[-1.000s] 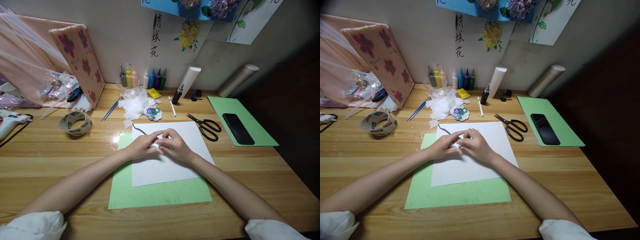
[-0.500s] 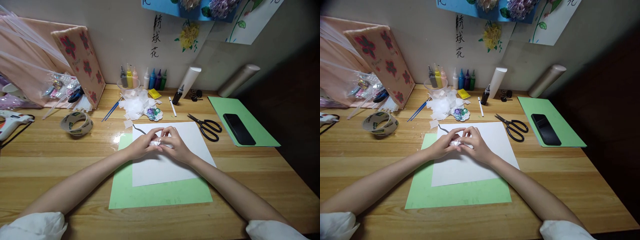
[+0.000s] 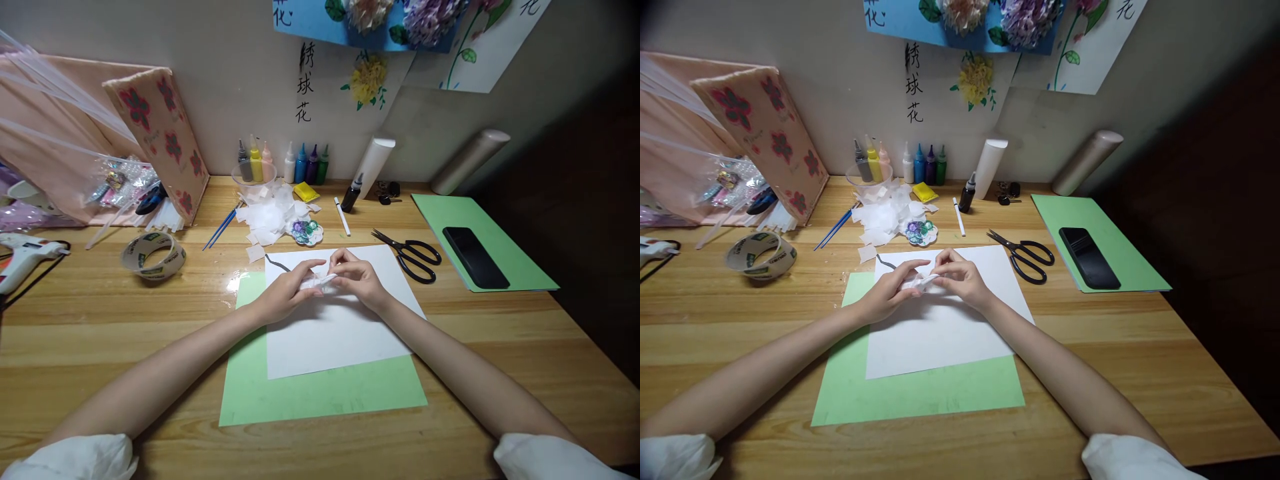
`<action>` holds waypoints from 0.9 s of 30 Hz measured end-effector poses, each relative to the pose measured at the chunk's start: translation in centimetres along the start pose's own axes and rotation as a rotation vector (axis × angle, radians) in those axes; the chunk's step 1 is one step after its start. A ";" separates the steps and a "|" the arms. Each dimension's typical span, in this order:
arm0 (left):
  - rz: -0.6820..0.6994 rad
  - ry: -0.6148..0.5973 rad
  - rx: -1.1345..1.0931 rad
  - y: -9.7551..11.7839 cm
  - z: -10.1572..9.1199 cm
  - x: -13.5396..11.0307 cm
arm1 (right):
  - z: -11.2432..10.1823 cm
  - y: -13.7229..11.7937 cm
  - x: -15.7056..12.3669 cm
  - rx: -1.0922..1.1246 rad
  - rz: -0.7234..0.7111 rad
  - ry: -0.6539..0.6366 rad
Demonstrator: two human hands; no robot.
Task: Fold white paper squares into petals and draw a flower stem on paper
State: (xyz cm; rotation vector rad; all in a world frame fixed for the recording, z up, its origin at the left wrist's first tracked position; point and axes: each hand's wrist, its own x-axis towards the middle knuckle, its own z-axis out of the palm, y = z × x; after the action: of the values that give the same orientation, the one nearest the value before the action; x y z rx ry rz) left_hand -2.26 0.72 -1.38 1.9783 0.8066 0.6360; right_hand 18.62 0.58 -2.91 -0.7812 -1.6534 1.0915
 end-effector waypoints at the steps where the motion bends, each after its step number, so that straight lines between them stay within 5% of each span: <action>1: -0.007 0.012 0.005 0.0 0.0 0.0 | -0.1 0.1 0.0 0.048 0.034 0.046; 6: -0.005 0.044 0.002 -0.2 0.0 -0.1 | 0.0 -0.2 -0.2 0.121 0.122 0.099; 14: 0.009 0.010 0.020 -0.4 0.1 -0.1 | 1.9 -1.8 -1.0 -0.221 0.040 0.031; 19: 0.020 -0.011 0.030 -0.2 0.1 0.0 | 2.7 -2.1 -1.1 -0.322 -0.008 0.095; 24: 0.064 -0.034 0.012 0.0 0.0 0.1 | 1.9 -1.2 -0.4 -0.008 0.117 0.051; 27: 0.013 0.027 0.033 -0.3 -0.1 0.1 | -0.3 -0.4 0.7 0.161 0.174 0.313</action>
State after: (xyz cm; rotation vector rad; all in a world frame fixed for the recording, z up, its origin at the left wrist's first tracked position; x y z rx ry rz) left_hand -2.36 0.95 -1.57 2.0101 0.8262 0.6615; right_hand 18.69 1.12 -2.22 -0.9501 -1.2387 1.1415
